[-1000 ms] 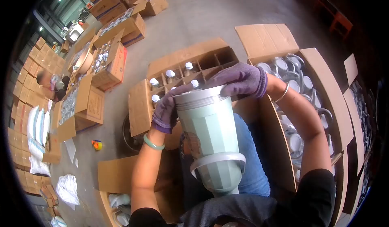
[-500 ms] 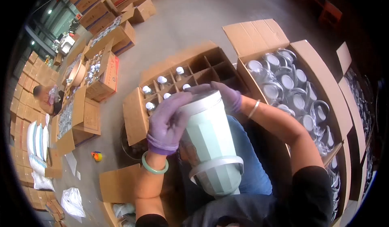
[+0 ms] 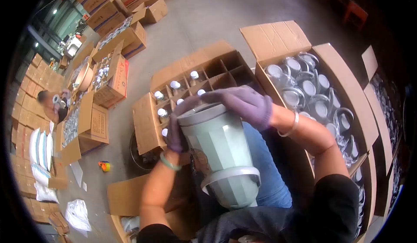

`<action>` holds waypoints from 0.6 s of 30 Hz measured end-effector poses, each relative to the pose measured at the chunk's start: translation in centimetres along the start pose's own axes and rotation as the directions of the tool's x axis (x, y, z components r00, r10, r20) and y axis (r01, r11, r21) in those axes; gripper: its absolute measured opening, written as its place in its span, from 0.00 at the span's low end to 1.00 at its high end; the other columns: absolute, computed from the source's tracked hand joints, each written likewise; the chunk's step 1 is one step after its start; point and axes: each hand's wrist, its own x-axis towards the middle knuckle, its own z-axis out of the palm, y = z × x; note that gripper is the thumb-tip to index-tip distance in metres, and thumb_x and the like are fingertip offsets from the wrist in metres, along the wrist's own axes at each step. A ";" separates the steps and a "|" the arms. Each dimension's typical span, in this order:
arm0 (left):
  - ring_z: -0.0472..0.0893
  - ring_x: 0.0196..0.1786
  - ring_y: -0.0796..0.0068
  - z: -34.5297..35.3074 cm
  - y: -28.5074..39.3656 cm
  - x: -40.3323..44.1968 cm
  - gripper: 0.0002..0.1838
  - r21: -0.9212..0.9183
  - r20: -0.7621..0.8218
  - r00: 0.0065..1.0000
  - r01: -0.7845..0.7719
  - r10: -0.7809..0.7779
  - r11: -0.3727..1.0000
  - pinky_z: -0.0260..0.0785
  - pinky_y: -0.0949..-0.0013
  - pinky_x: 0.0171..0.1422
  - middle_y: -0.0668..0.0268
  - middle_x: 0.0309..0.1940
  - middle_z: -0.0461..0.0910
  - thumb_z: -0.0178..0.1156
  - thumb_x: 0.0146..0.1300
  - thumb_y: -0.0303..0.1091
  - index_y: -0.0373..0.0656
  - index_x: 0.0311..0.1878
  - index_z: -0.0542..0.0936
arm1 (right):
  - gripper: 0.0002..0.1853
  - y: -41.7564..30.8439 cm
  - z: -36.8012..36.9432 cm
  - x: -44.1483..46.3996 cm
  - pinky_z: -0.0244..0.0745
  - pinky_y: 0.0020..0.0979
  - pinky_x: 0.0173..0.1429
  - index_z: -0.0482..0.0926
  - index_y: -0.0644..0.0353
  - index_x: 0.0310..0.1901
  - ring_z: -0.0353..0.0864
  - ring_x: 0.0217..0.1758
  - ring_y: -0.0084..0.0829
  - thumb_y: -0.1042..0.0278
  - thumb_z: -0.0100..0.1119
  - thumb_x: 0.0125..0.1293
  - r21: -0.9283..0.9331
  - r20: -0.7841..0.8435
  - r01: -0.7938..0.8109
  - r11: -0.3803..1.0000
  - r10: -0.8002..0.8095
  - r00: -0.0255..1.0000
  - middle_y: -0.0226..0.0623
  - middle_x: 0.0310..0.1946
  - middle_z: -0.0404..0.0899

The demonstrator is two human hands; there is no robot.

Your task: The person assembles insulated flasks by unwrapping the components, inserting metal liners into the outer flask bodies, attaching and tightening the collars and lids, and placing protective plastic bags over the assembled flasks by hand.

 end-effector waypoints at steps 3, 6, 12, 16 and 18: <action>0.67 0.69 0.61 -6.5 -6.9 1.4 0.38 0.364 0.161 0.986 -0.102 0.045 0.926 0.57 0.60 0.74 0.55 0.69 0.64 0.41 0.71 0.59 0.36 0.72 0.60 | 0.26 -2.4 -0.8 1.1 0.75 0.32 0.56 0.66 0.69 0.66 0.81 0.52 0.38 0.61 0.37 0.72 0.405 -0.096 0.099 0.909 -0.066 0.993 0.49 0.48 0.81; 0.71 0.65 0.61 0.4 1.0 0.3 0.39 -0.114 -0.008 0.990 -0.144 0.144 0.983 0.58 0.63 0.72 0.55 0.64 0.71 0.35 0.71 0.62 0.35 0.66 0.68 | 0.30 2.0 -1.1 1.0 0.73 0.33 0.59 0.66 0.69 0.65 0.79 0.54 0.34 0.53 0.41 0.72 0.441 0.245 -0.360 0.822 0.276 0.929 0.49 0.51 0.79; 0.67 0.68 0.63 -0.6 1.9 2.1 0.33 -0.064 -0.294 0.950 0.087 -0.102 0.994 0.54 0.62 0.74 0.61 0.67 0.68 0.34 0.74 0.55 0.37 0.70 0.63 | 0.35 0.7 -2.1 1.7 0.70 0.40 0.63 0.64 0.67 0.68 0.75 0.60 0.41 0.43 0.41 0.72 0.463 0.329 -0.413 0.784 0.280 0.902 0.51 0.60 0.73; 0.67 0.68 0.67 -0.1 0.8 0.7 0.37 0.158 0.263 0.965 -0.059 0.016 0.986 0.55 0.63 0.73 0.61 0.67 0.68 0.37 0.72 0.60 0.37 0.70 0.63 | 0.36 -2.1 -0.2 2.9 0.70 0.37 0.63 0.64 0.69 0.66 0.77 0.58 0.47 0.44 0.46 0.70 -0.031 0.339 -0.265 0.964 0.259 0.904 0.59 0.54 0.76; 0.68 0.67 0.69 -1.3 0.1 1.1 0.35 0.363 0.277 0.961 -0.114 0.010 0.925 0.56 0.66 0.73 0.61 0.67 0.68 0.35 0.73 0.58 0.37 0.69 0.64 | 0.35 -1.1 0.7 3.1 0.69 0.37 0.65 0.63 0.69 0.67 0.73 0.62 0.49 0.47 0.48 0.70 0.230 0.243 -0.028 0.973 -0.030 0.970 0.58 0.58 0.72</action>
